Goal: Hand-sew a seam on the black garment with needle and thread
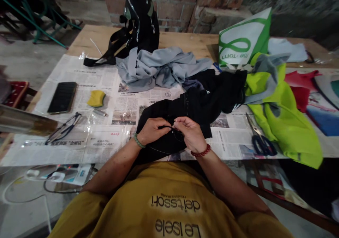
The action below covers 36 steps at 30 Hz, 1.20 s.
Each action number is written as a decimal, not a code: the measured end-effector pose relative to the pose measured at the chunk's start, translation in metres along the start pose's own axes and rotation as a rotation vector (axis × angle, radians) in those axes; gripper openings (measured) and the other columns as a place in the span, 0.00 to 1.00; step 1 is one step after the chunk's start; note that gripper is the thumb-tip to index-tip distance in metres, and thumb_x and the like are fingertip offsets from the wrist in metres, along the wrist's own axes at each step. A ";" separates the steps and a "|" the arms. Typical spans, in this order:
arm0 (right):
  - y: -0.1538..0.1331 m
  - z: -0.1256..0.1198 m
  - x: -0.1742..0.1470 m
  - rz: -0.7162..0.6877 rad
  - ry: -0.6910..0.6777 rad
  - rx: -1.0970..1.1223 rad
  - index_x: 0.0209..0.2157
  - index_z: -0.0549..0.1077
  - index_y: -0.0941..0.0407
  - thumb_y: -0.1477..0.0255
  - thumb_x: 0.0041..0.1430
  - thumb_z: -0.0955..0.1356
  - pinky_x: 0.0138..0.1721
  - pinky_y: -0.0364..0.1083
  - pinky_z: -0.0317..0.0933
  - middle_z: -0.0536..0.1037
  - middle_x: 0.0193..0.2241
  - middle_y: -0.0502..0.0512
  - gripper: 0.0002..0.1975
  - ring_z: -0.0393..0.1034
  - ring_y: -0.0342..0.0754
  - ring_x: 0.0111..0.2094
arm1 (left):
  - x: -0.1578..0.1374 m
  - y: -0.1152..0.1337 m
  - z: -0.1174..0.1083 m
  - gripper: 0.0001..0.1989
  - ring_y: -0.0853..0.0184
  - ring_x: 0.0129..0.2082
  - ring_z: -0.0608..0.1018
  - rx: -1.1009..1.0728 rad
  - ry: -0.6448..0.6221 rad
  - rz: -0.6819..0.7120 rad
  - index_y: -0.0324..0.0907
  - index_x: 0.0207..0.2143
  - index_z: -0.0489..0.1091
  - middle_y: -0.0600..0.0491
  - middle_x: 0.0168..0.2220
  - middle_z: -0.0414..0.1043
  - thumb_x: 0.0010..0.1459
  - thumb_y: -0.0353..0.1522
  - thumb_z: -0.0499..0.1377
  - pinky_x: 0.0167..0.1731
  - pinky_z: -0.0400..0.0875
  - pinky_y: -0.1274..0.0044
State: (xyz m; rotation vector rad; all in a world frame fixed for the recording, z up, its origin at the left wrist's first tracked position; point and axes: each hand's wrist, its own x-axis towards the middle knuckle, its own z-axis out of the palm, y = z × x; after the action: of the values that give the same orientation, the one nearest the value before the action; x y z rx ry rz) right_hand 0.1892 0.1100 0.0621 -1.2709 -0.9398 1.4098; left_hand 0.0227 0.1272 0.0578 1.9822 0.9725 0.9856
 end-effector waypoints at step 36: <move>-0.089 -0.067 0.056 -0.361 0.067 0.207 0.32 0.65 0.51 0.62 0.52 0.71 0.33 0.45 0.72 0.75 0.23 0.43 0.12 0.75 0.43 0.28 | 0.001 -0.005 -0.004 0.04 0.72 0.27 0.77 -0.009 -0.105 -0.096 0.39 0.30 0.75 0.54 0.28 0.76 0.51 0.29 0.61 0.30 0.71 0.81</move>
State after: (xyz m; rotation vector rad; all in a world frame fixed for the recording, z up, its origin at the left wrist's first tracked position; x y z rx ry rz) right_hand 0.2718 0.1802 0.1240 -0.9343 -0.9002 1.1412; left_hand 0.0185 0.1317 0.0561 1.9411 0.9933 0.8238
